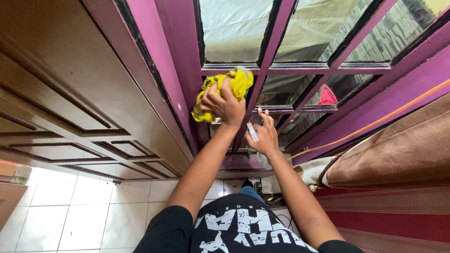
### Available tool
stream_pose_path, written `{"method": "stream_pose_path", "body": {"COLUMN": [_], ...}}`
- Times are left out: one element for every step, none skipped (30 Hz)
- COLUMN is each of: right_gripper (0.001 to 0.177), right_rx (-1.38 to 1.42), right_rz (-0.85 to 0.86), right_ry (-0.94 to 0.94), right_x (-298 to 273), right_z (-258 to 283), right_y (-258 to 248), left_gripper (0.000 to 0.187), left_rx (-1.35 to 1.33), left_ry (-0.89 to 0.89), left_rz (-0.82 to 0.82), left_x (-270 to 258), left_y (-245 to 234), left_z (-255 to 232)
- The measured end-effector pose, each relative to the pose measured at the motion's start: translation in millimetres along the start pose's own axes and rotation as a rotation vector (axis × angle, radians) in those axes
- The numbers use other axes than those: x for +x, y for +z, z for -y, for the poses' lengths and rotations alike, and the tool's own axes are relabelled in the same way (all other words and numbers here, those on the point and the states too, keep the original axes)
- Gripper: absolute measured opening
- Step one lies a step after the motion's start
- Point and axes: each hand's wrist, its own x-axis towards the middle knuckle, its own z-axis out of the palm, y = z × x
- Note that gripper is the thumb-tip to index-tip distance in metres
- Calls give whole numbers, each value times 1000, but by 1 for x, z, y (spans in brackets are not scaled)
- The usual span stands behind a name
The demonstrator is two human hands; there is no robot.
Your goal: The person cleans glass window panes in a door by spraying them with liquid and wiping the glass with a yellow cloth.
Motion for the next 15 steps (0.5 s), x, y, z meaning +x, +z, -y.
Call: {"method": "stream_pose_path", "body": {"right_gripper": [26, 26, 27, 29, 29, 30, 32, 32, 31, 31, 31, 29, 28, 28, 30], "right_rx": [8, 11, 16, 22, 21, 25, 29, 26, 32, 38, 40, 27, 15, 17, -5], "right_rz": [12, 18, 10, 2, 6, 9, 10, 11, -10, -30, -31, -9, 17, 20, -14], "right_ry": [11, 12, 14, 16, 15, 11, 6, 6, 10, 14, 13, 47, 81, 80, 55], "right_x": [-3, -6, -5, -3, -3, -1, 0, -2, -2, 0, 1, 2, 1, 0, 1], "right_z": [1, 2, 1, 1, 1, 1, 1, 2, 4, 6, 7, 8, 10, 11, 12], "right_y": [1, 2, 2, 2, 2, 2, 2, 2, 2, 2, 3, 4, 5, 7, 6], "left_gripper": [53, 53, 47, 41, 41, 37, 34, 34, 31, 28, 28, 28, 28, 28, 26], "left_rx": [15, 20, 35, 49, 50, 28, 5, 3, 25, 47, 49, 57, 66, 69, 93], "left_ry": [7, 4, 75, 146, 142, 141, 142, 139, 246, 352, 353, 393, 431, 430, 449], "left_rz": [1, 5, 19, 34, 35, 27, 16, 16, 18, 20, 19, 33, 50, 51, 89], "left_x": [-4, -10, -13, -14, -16, -17, -19, -23, -24, -27, -34, -42, -53, -66, -78], "left_y": [1, 3, 8, 10, 11, 13, 15, 15, 15, 17, 19, 22, 24, 22, 21], "left_z": [-6, -15, -25, -29, -30, -31, -31, -26, -16, -6, 1, 9, 19, 29, 37]}}
